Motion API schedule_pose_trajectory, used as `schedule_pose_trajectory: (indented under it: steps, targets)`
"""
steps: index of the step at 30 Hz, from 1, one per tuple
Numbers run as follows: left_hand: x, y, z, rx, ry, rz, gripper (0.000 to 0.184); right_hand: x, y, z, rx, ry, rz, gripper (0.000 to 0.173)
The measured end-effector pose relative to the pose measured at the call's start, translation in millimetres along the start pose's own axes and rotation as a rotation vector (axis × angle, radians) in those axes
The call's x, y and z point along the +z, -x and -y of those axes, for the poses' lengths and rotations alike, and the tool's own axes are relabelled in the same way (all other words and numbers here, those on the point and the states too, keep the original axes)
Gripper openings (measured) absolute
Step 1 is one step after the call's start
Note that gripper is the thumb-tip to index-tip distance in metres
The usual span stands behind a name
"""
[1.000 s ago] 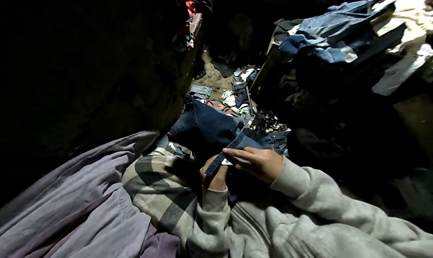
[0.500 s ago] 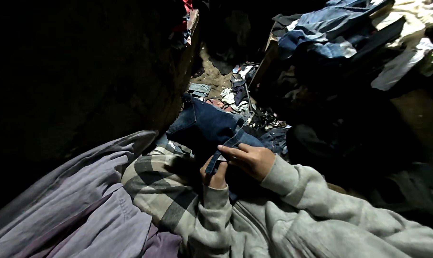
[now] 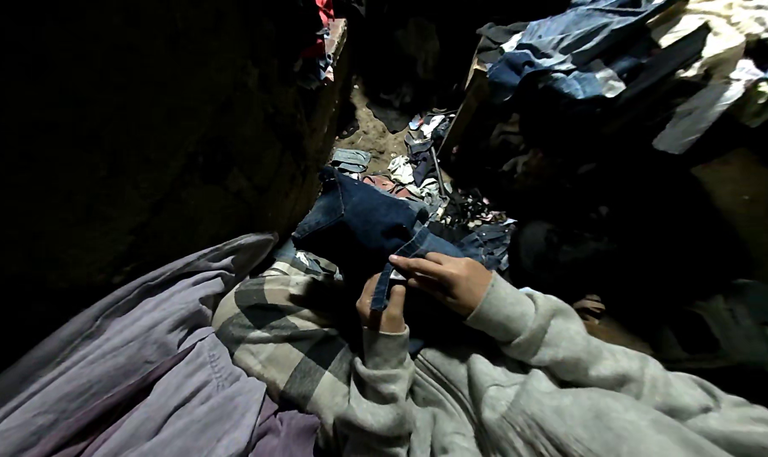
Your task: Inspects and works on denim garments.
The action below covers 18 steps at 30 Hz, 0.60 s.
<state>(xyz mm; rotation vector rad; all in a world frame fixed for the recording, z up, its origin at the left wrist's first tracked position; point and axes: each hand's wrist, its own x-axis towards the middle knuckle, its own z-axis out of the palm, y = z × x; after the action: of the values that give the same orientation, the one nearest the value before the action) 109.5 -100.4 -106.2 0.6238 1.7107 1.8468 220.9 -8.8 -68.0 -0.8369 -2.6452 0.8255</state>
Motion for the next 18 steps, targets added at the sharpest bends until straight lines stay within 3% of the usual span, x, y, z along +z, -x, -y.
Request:
schedule_pose_trajectory:
  steps: [6,12,18]
  targets:
    - [-3,-7,-7,0.018,-0.030,0.064,0.025,-8,-1,1,-0.029,-0.105,0.036,0.040]
    - [-4,-7,7,0.005,0.112,0.025,0.015,-6,7,-2,-0.041,0.027,0.017,0.043]
    - [3,-1,-1,-0.058,0.073,-0.034,0.015,-3,14,-4,0.008,0.061,0.001,0.042]
